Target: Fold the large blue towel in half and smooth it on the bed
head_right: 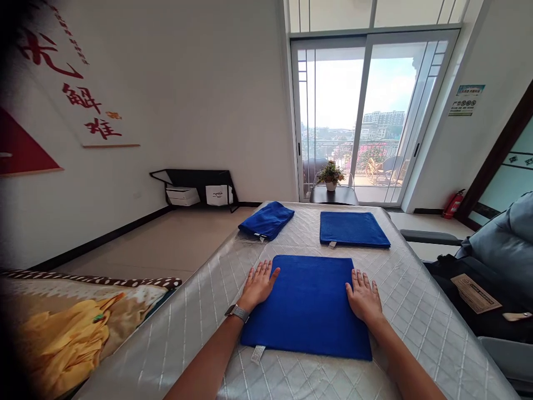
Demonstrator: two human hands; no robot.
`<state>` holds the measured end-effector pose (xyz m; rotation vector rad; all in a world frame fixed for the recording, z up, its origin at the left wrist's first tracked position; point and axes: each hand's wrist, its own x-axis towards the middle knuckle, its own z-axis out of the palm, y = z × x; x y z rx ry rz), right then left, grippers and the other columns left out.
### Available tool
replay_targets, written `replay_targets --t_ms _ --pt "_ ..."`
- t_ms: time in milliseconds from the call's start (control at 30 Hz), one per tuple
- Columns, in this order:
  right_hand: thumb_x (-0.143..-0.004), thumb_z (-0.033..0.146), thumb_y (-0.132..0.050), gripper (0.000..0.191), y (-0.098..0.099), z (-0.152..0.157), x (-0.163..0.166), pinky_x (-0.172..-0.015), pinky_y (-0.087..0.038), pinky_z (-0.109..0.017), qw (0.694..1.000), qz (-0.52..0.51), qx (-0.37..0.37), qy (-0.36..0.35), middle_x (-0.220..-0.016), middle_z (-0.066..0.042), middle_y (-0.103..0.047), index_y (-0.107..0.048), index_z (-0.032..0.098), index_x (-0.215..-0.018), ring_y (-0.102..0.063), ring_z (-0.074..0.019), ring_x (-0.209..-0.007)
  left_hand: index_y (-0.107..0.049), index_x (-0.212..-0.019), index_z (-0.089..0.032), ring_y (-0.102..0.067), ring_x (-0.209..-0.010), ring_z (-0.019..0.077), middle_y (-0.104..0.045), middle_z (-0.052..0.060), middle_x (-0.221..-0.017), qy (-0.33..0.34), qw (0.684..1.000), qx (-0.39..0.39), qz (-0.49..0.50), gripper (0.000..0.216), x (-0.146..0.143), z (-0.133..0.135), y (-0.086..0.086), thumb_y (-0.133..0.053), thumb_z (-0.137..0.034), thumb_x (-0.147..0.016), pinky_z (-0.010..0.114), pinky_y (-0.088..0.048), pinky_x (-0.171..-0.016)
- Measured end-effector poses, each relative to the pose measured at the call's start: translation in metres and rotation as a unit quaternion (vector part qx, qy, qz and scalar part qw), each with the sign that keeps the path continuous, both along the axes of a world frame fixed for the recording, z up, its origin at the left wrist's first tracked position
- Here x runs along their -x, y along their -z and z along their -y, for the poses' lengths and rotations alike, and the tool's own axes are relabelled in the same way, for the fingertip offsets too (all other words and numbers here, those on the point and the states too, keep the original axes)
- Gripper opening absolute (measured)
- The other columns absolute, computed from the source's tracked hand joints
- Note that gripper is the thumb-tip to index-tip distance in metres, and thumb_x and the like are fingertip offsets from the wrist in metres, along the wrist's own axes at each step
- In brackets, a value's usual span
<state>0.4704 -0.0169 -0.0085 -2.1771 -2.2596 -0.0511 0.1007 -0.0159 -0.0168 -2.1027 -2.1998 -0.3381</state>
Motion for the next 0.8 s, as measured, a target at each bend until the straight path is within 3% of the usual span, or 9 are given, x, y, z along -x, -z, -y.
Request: replay_targets --t_ms 200,333,467,667,800 --pt "-0.101 0.045 -0.021 0.06 -0.023 -0.015 -0.003 -0.116 -0.026 -0.046 1.0 -0.003 0.021 -0.018 -0.158 -0.008 -0.035 -0.028 0.02 -0.156 -0.037 -0.0258 -0.142 -0.033 -0.154 -0.013 -0.032 -0.145 0.0327 -0.038 0.018 -0.155 0.007 1.0 -0.019 0.007 0.08 0.0 0.0 0.0 -0.008 -0.065 -0.098 0.057 -0.021 -0.118" --pt "-0.102 0.045 -0.021 0.06 -0.032 -0.036 0.006 -0.117 -0.022 -0.045 1.0 -0.013 0.001 -0.001 -0.162 -0.008 -0.028 -0.023 0.022 -0.157 -0.027 -0.0249 -0.147 -0.034 -0.153 -0.012 -0.031 -0.145 0.0319 -0.037 0.016 -0.156 0.001 1.0 -0.013 0.005 0.082 0.0 0.001 -0.001 -0.007 -0.066 -0.097 0.056 -0.021 -0.119" --pt "-0.102 0.043 -0.019 0.062 -0.02 -0.052 0.014 -0.121 -0.013 -0.045 1.0 -0.027 0.001 -0.008 -0.165 -0.005 -0.016 -0.018 0.017 -0.158 -0.01 -0.0218 -0.151 -0.038 -0.152 -0.014 -0.032 -0.145 0.0313 -0.04 0.014 -0.155 0.005 1.0 -0.028 0.0 0.079 0.001 0.002 -0.001 -0.008 -0.064 -0.098 0.055 -0.021 -0.119" --pt "-0.102 0.045 -0.014 0.063 0.0 -0.061 0.01 -0.122 -0.006 -0.044 0.999 -0.047 0.007 -0.009 -0.165 -0.002 -0.014 -0.013 0.018 -0.159 -0.012 -0.0194 -0.151 -0.041 -0.15 -0.014 -0.029 -0.147 0.0305 -0.04 0.013 -0.155 0.005 0.999 -0.038 0.0 0.076 0.003 0.002 -0.003 -0.013 -0.063 -0.1 0.054 -0.02 -0.12" --pt "-0.101 0.044 -0.017 0.064 0.002 -0.062 0.009 -0.122 -0.006 -0.044 0.999 -0.048 0.0 -0.012 -0.165 -0.004 -0.013 -0.013 0.016 -0.159 -0.011 -0.0203 -0.151 -0.043 -0.148 -0.011 -0.027 -0.148 0.0289 -0.041 0.014 -0.155 0.024 0.997 -0.07 0.015 0.072 -0.011 0.004 -0.018 -0.016 -0.06 -0.102 0.052 -0.02 -0.121"
